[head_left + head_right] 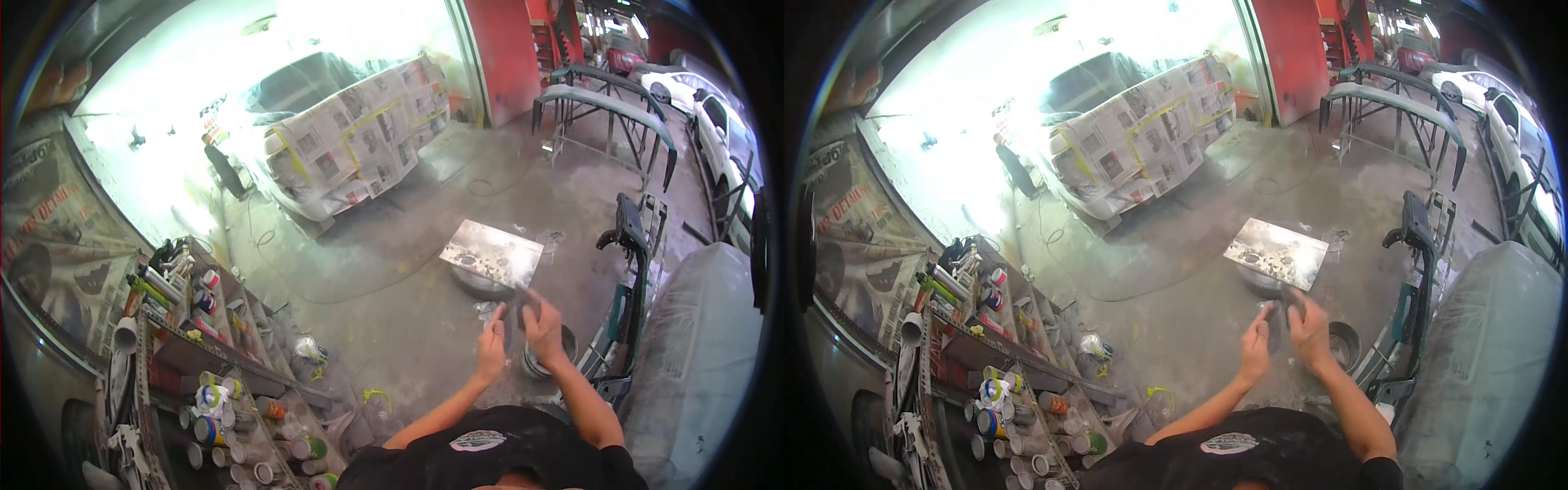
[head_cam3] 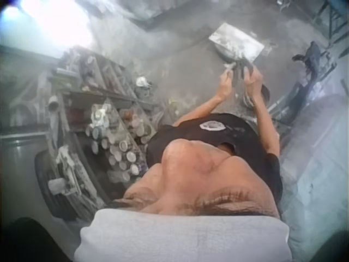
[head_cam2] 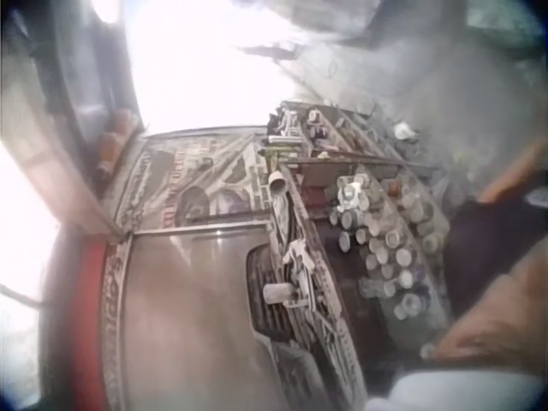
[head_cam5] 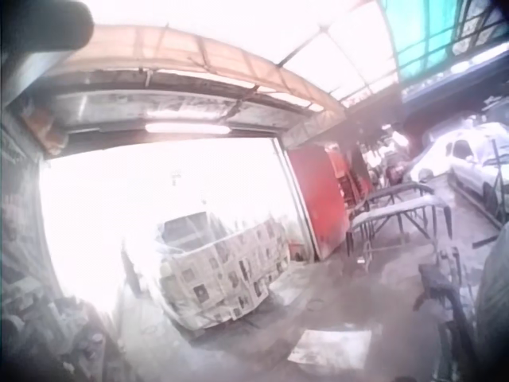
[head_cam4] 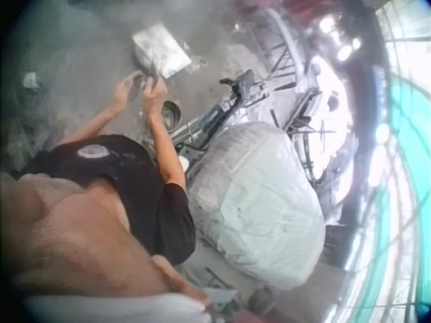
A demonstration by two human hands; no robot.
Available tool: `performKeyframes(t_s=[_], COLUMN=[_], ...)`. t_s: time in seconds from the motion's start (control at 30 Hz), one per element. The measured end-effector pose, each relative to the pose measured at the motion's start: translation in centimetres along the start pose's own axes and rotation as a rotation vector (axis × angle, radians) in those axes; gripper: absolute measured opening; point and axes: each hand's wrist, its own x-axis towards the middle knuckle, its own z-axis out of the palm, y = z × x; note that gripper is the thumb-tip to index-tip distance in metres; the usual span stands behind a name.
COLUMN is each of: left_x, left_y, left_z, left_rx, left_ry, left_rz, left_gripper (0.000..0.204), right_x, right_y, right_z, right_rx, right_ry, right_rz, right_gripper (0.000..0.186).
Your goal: Manually sanding a body panel of a car or motorcycle with sandpaper.
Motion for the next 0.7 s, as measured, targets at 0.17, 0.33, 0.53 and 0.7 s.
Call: performKeyframes(t_s=[0.17, 0.33, 0.53, 0.7], left_x=[0.7, 0.0, 0.4, -3.0], left_y=[3.7, 1.8, 0.0, -1.3], left_z=[0.2, 1.0, 0.6, -0.3], left_rx=[-0.112, -0.198, -0.140, 0.047], left_ry=[0.040, 0.047, 0.079, -0.211], left_rz=[-0.012, -0.027, 0.031, -0.082], left_gripper=[0.047, 0.048, 0.047, 0.049], right_x=[-2.8, -0.9, -3.5, 0.3], right_y=[-3.4, -2.2, -1.4, 0.4], right_z=[1.1, 0.5, 1.9, -0.7], right_rx=[0.064, -0.019, 0.011, -0.049], right_ry=[0.004, -0.003, 0.003, 0.026], right_rz=[-0.207, -0.076, -0.106, -0.034], right_gripper=[0.038, 0.037, 0.037, 0.037])
